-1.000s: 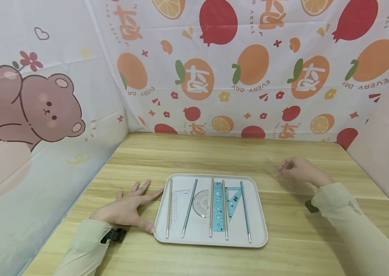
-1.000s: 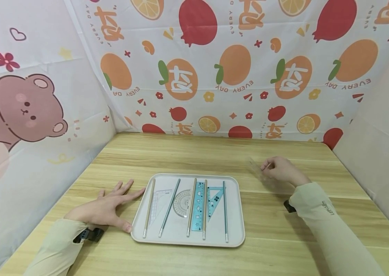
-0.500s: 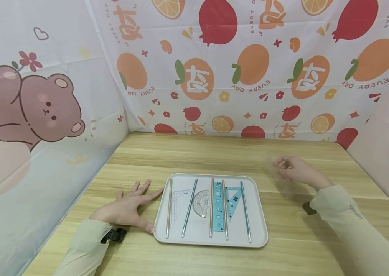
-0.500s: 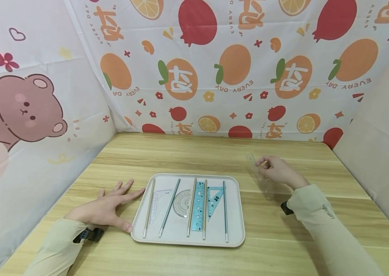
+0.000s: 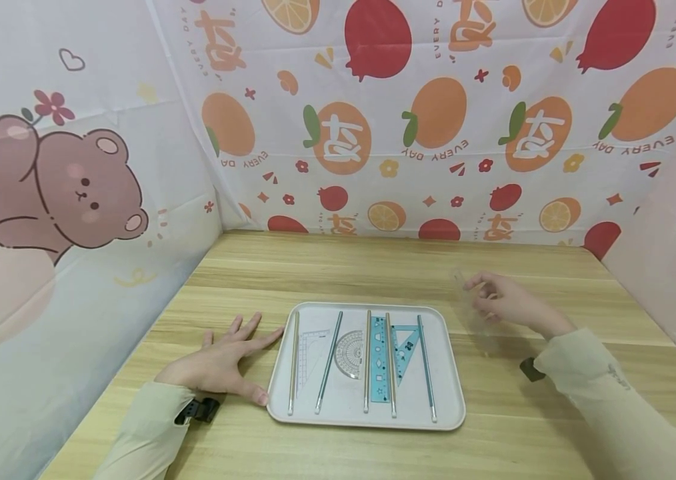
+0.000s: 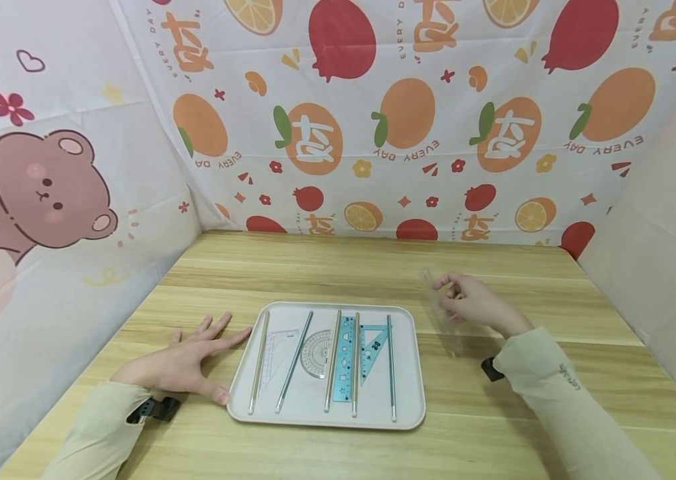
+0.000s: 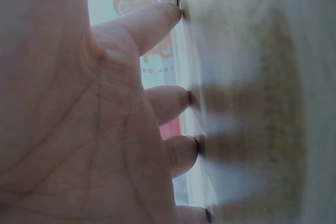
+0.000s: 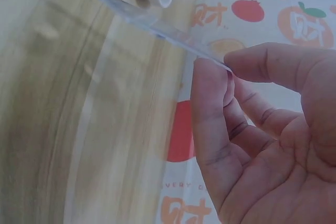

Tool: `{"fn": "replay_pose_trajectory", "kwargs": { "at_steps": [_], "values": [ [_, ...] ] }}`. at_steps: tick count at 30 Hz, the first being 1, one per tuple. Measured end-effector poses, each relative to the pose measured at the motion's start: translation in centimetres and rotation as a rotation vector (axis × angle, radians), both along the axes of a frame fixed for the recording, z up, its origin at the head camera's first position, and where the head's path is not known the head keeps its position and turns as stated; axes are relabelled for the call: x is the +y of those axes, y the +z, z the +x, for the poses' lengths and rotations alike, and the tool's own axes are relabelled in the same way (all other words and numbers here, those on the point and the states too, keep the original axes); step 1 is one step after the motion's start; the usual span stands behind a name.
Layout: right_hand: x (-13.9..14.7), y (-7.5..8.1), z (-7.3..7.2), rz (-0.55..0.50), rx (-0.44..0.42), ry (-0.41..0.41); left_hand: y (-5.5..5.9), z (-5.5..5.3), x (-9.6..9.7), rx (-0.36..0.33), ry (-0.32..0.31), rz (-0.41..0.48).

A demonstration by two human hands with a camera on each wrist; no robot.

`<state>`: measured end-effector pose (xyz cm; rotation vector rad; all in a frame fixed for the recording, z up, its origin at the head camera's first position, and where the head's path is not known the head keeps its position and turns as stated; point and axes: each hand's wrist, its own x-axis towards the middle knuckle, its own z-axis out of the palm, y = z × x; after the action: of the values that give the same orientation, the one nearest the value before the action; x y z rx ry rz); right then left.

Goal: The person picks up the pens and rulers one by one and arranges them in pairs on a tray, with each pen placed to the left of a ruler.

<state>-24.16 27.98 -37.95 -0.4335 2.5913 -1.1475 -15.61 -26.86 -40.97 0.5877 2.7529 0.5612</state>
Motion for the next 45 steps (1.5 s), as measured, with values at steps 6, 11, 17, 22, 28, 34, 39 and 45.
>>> {"fn": "replay_pose_trajectory", "kwargs": {
  "at_steps": [6,11,17,22,28,34,39,45],
  "values": [
    [-0.2,-0.3,0.3,-0.019,-0.011,-0.007,0.0,0.0,0.0,0.017,-0.004,-0.007],
    [-0.2,-0.6,0.5,-0.059,-0.023,-0.009,0.0,0.0,0.0,0.004,0.001,0.009],
    [-0.3,-0.9,1.0,-0.082,-0.048,-0.017,-0.1,0.0,-0.1,-0.007,0.004,0.018],
    [-0.5,-1.0,1.3,-0.095,-0.058,-0.017,-0.3,-0.1,-0.1,-0.007,0.002,0.014],
    [-0.5,-1.4,1.3,-0.102,-0.07,-0.017,-0.3,-0.1,-0.2,-0.003,0.002,0.012],
    [-0.5,-1.8,1.5,-0.126,-0.077,-0.012,-0.4,-0.3,-0.1,0.007,-0.005,0.005],
    [-0.8,-1.7,1.9,-0.153,-0.083,-0.019,-0.2,-0.2,-0.1,-0.003,-0.006,0.016],
    [-1.2,-1.9,2.3,-0.157,-0.083,-0.019,-0.1,-0.1,-0.1,-0.007,-0.009,0.025]
  ]
}}
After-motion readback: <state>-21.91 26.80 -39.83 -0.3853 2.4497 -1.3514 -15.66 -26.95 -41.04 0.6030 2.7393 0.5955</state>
